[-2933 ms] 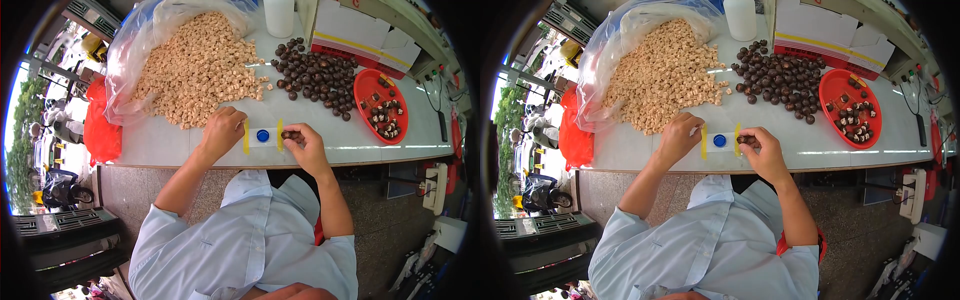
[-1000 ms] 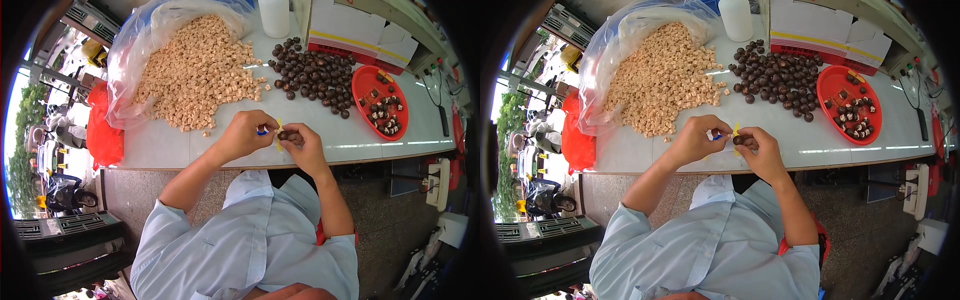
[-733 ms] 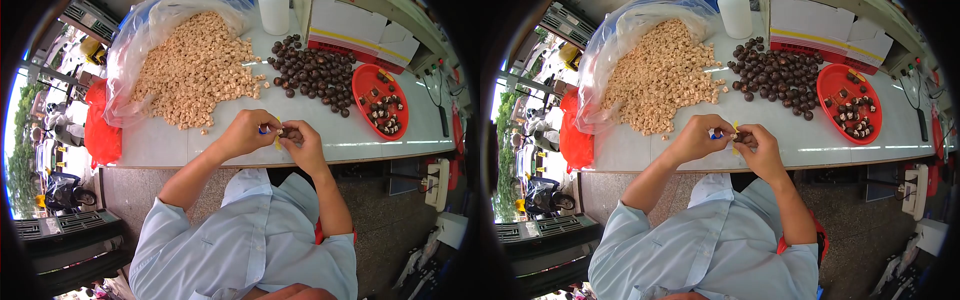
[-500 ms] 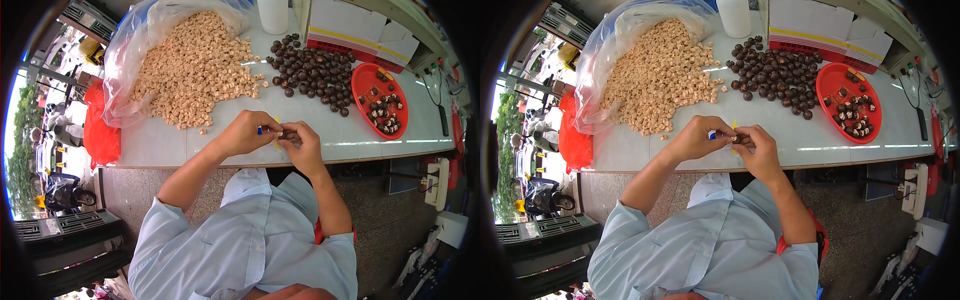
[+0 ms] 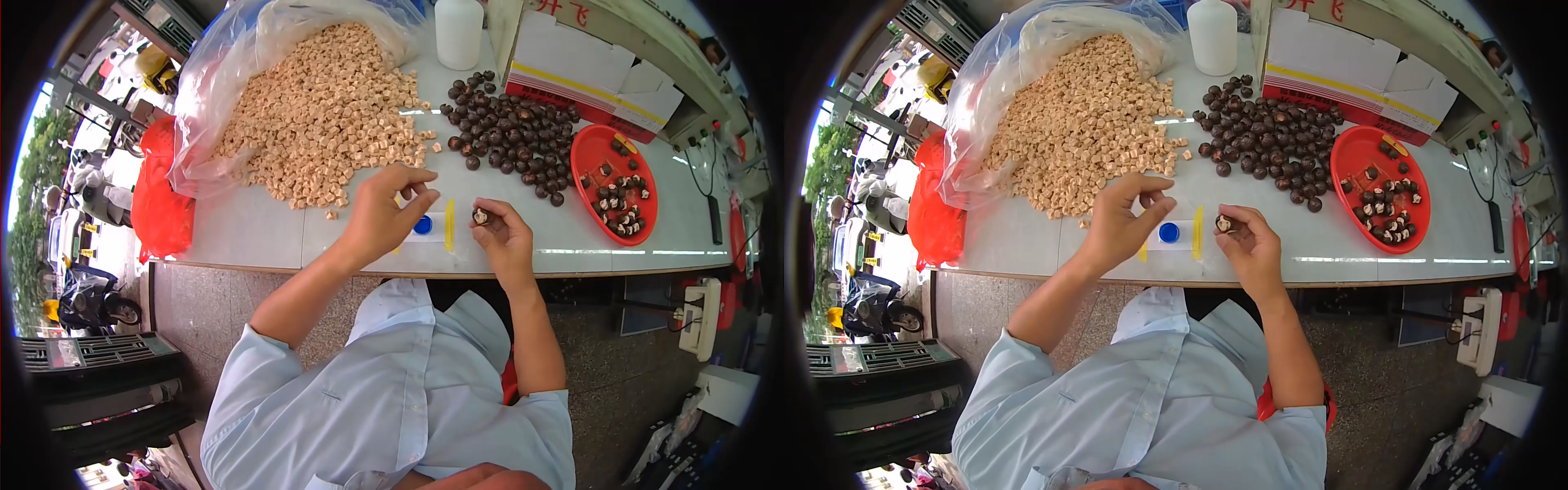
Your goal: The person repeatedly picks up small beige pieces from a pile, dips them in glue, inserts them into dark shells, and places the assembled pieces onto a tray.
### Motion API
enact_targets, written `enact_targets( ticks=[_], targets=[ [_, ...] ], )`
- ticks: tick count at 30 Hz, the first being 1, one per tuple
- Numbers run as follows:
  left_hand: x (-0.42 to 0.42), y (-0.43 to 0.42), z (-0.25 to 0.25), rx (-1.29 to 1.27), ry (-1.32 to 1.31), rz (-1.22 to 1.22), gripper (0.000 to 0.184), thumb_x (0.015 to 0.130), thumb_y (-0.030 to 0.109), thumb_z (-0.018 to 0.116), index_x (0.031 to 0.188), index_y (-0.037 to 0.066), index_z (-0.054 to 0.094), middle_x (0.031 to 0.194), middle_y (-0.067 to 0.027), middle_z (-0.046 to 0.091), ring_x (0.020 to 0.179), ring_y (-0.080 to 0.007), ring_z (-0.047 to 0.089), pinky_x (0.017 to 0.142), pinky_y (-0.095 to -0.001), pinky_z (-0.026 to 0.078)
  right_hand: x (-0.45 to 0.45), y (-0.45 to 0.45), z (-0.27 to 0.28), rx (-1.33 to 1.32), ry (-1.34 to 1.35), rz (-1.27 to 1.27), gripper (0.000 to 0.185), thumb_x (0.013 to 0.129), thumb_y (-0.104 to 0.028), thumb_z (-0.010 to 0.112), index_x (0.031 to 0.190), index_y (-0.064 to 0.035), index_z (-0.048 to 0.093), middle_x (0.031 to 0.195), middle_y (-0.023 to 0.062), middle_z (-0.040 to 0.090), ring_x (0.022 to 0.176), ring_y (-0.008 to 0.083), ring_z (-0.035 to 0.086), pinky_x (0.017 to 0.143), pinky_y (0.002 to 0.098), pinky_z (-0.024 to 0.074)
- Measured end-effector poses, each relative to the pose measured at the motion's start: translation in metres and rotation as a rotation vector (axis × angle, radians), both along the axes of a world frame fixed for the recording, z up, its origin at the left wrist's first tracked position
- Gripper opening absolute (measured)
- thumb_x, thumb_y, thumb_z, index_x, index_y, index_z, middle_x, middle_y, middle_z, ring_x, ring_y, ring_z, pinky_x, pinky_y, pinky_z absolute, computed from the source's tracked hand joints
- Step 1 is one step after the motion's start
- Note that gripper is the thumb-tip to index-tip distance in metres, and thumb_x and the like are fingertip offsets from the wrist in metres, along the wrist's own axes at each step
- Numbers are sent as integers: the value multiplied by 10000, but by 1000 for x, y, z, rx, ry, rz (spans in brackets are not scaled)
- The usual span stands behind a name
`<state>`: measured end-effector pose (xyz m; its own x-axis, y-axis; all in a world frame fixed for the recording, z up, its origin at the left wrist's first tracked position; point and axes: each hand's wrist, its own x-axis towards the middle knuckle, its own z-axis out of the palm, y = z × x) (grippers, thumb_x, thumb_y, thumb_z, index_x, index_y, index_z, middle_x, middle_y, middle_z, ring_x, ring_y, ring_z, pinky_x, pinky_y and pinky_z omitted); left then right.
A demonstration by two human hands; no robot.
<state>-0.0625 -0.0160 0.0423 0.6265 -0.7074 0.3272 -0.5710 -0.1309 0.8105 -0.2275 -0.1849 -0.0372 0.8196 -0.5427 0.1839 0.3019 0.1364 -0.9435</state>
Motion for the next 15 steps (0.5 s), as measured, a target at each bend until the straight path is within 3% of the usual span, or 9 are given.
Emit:
enact_targets(
  ticks=[1,6,15],
  targets=[
    [8,7,0,-18,-19,38,267,941,28,809,1203,2,765,923,-22,701,867,-102,607,807,-282,525,-3,-4,-3,51,-2,19,344,992,-11,766,1319,59,685,1163,82,714,1000,165,708,954,317,601],
    [20,30,-6,-99,-7,102,263,926,38,820,1183,10,775,904,-48,707,825,-144,613,774,-307,535,-8,-12,-2,185,-1,55,374,1016,-224,807,1263,42,718,1153,115,750,951,161,707,878,302,597],
    [16,45,-3,-53,-7,167,217,925,23,817,1132,-3,757,896,-40,713,845,-120,623,809,-291,527,-12,-12,-2,88,76,93,337,990,-230,841,1175,31,737,1046,74,746,867,107,665,803,261,557]
  ],
)
